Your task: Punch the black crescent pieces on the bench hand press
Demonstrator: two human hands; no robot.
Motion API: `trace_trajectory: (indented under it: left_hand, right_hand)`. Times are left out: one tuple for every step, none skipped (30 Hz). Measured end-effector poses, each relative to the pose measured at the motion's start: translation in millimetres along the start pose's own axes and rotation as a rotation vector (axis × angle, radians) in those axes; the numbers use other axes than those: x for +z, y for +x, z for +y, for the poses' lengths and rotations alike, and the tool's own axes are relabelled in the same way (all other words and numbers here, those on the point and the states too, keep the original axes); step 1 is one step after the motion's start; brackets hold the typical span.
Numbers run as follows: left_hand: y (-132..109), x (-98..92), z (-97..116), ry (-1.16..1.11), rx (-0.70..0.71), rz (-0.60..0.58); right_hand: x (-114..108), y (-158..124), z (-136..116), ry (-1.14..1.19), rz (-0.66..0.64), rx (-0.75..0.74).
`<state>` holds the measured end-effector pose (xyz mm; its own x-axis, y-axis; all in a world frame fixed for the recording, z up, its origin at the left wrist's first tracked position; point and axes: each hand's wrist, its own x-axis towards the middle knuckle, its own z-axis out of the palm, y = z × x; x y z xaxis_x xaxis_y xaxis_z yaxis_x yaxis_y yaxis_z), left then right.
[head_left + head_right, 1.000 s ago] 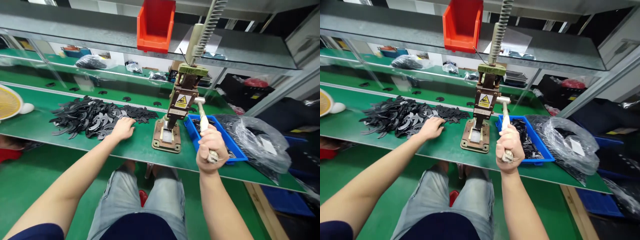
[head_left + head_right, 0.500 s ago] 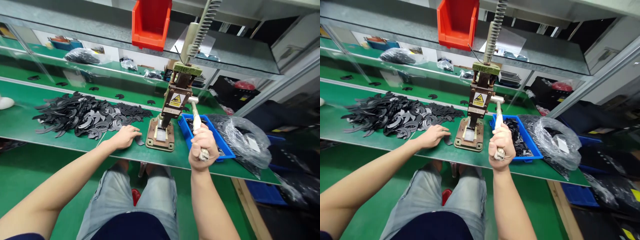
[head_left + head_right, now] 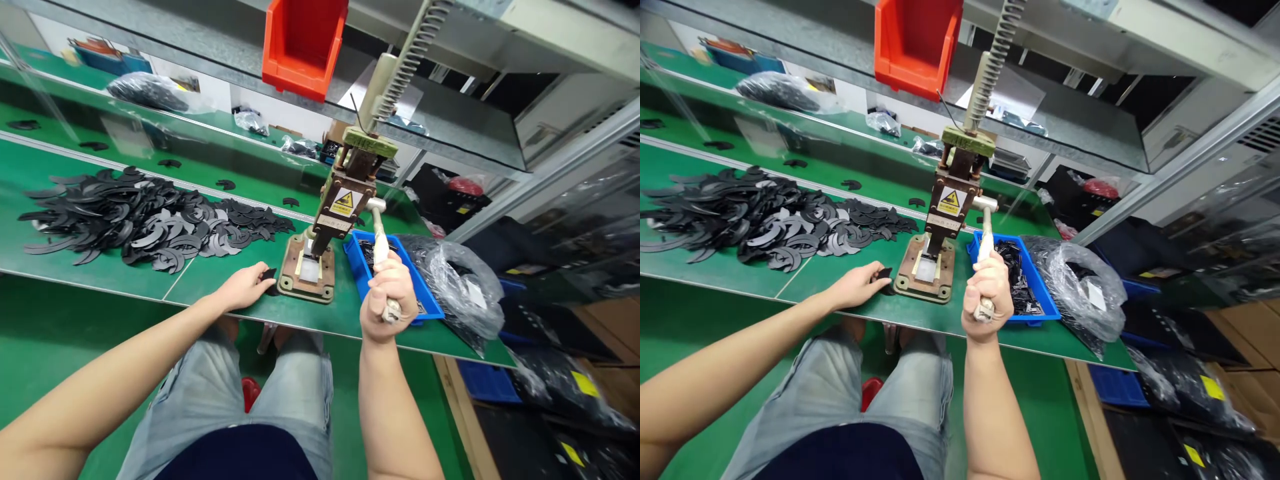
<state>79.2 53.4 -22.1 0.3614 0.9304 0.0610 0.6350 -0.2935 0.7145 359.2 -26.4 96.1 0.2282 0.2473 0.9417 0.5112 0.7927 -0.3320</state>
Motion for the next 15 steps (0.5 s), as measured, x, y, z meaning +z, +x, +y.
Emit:
trace_trajectory:
  left_hand:
    - [3.2,-1.9,0.0,-0.117,-0.035,-0.009]
    - [7.6,-4.7,0.3,-0.226,-0.066,-0.014]
    - [13.1,-8.0,1.5,-0.314,-0.092,-0.015]
    - [19.7,-11.4,4.0,-0.373,-0.114,-0.014]
    - [27.0,-14.7,8.0,-0.405,-0.132,-0.017]
    - [34.9,-17.2,13.4,-0.417,-0.143,-0.022]
    - [43.0,-18.9,20.2,-0.419,-0.146,-0.031]
    - [51.2,-19.4,27.8,-0.426,-0.143,-0.043]
    - [59.1,-18.7,35.7,-0.437,-0.139,-0.060]
    - [66.7,-16.9,43.5,-0.450,-0.136,-0.080]
    - [73.7,-14.3,50.5,-0.464,-0.134,-0.103]
    - [80.1,-11.1,56.4,-0.471,-0.133,-0.123]
    - [85.8,-7.6,61.0,-0.471,-0.132,-0.141]
    - [90.8,-4.1,64.2,-0.468,-0.132,-0.152]
    - [95.0,-0.7,66.1,-0.463,-0.133,-0.155]
  right_hand:
    - [0.3,-0.5,0.7,0.002,0.006,-0.004]
    - [0.5,-1.1,1.3,0.000,0.011,-0.006]
    - [0.6,-1.8,1.7,-0.006,0.015,-0.005]
    - [0.6,-2.5,1.9,-0.017,0.018,-0.002]
    - [0.6,-3.0,1.8,-0.028,0.019,0.001]
    - [0.4,-3.4,1.5,-0.039,0.017,0.004]
    - [0.3,-3.6,1.1,-0.046,0.013,0.006]
    - [0.0,-3.6,0.5,-0.048,0.007,0.009]
    - [-0.2,-3.5,0.0,-0.044,0.003,0.010]
    - [-0.4,-3.4,-0.5,-0.036,0.001,0.011]
    - [-0.6,-3.3,-1.0,-0.027,0.000,0.014]
    - [-0.9,-3.3,-1.2,-0.020,-0.001,0.017]
    - [-1.2,-3.4,-1.4,-0.015,-0.005,0.019]
    - [-1.5,-3.7,-1.3,-0.014,-0.010,0.021]
    - [-1.9,-4.1,-1.1,-0.016,-0.013,0.021]
